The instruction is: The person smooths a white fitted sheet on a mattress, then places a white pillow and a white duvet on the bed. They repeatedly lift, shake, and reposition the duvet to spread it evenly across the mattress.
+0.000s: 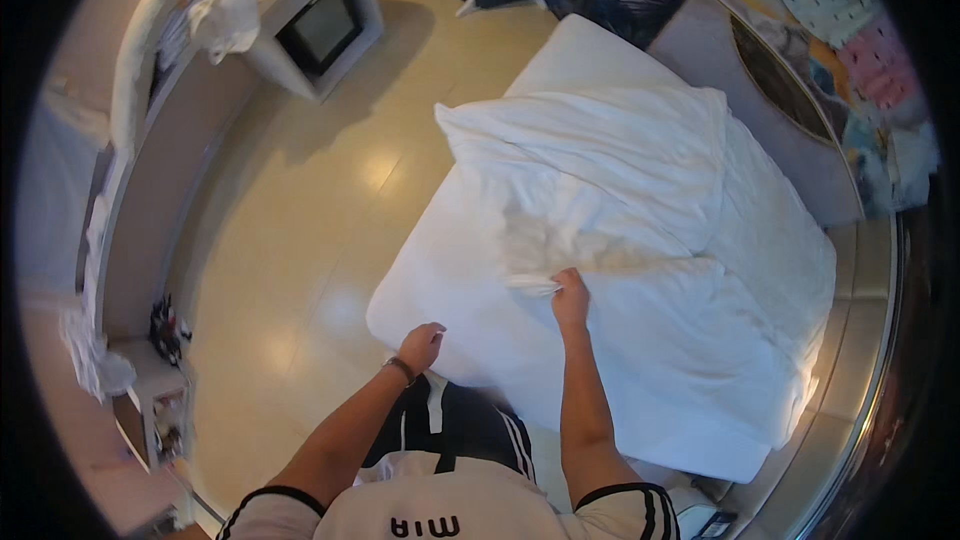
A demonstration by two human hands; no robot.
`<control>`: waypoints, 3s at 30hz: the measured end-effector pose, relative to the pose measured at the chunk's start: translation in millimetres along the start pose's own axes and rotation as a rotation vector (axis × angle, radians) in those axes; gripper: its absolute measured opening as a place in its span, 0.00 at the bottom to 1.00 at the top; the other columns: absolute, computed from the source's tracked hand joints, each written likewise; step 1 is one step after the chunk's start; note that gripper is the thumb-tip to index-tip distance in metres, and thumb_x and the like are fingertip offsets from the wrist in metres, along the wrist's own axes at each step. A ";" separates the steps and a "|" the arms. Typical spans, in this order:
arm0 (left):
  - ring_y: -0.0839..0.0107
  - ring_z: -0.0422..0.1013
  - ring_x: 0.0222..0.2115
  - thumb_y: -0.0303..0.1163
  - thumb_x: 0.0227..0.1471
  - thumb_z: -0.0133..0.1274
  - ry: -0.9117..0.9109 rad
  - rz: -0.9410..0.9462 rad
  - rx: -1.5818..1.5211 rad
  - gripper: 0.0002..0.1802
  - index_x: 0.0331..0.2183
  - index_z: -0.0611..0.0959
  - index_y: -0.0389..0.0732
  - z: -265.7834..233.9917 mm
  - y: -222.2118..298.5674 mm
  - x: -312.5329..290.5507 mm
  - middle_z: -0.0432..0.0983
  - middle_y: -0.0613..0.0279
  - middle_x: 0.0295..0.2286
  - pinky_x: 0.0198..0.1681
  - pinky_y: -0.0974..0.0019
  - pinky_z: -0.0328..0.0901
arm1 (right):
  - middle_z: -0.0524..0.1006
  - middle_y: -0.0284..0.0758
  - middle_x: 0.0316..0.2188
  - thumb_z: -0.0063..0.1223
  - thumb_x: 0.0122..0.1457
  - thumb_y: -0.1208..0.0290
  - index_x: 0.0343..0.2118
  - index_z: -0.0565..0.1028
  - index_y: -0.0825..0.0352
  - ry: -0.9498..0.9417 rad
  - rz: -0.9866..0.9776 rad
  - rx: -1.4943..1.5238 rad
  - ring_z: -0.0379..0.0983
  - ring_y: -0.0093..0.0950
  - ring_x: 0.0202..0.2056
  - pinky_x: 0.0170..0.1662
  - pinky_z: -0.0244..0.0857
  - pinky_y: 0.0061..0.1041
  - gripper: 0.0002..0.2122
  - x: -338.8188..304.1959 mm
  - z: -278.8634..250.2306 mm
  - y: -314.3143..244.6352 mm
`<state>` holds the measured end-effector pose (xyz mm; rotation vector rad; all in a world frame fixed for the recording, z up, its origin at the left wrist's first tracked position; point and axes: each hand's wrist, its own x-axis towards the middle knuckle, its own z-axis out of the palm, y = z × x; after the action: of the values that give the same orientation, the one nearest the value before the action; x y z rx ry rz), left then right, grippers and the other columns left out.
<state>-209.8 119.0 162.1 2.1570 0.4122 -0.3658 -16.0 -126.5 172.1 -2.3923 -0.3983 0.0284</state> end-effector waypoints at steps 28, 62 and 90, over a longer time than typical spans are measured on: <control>0.55 0.72 0.28 0.27 0.44 0.47 -0.236 0.303 -0.043 0.10 0.32 0.78 0.38 -376.6 -154.8 388.6 0.75 0.49 0.26 0.32 0.61 0.67 | 0.69 0.43 0.42 0.43 0.48 0.75 0.39 0.71 0.63 -0.061 0.252 0.060 0.66 0.41 0.42 0.44 0.62 0.35 0.13 292.8 314.1 -357.8; 0.70 0.72 0.27 0.29 0.50 0.44 -1.251 0.671 0.661 0.13 0.37 0.75 0.34 -295.5 329.5 965.8 0.75 0.55 0.27 0.31 0.70 0.67 | 0.57 0.42 0.54 0.45 0.46 0.73 0.45 0.68 0.66 0.632 1.843 0.181 0.51 0.38 0.55 0.53 0.53 0.38 0.19 545.5 210.3 -45.3; 0.70 0.69 0.25 0.32 0.50 0.47 -1.512 0.710 1.102 0.17 0.41 0.70 0.32 103.3 636.3 1050.8 0.71 0.57 0.31 0.28 0.68 0.66 | 0.71 0.35 0.31 0.51 0.50 0.70 0.43 0.67 0.71 2.332 1.119 1.681 0.69 0.28 0.31 0.35 0.66 0.29 0.17 721.3 53.7 214.2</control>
<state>992.7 -151.6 137.8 1.9982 -1.6469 -1.8311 723.4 -32.8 55.3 0.2315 1.3799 -1.1172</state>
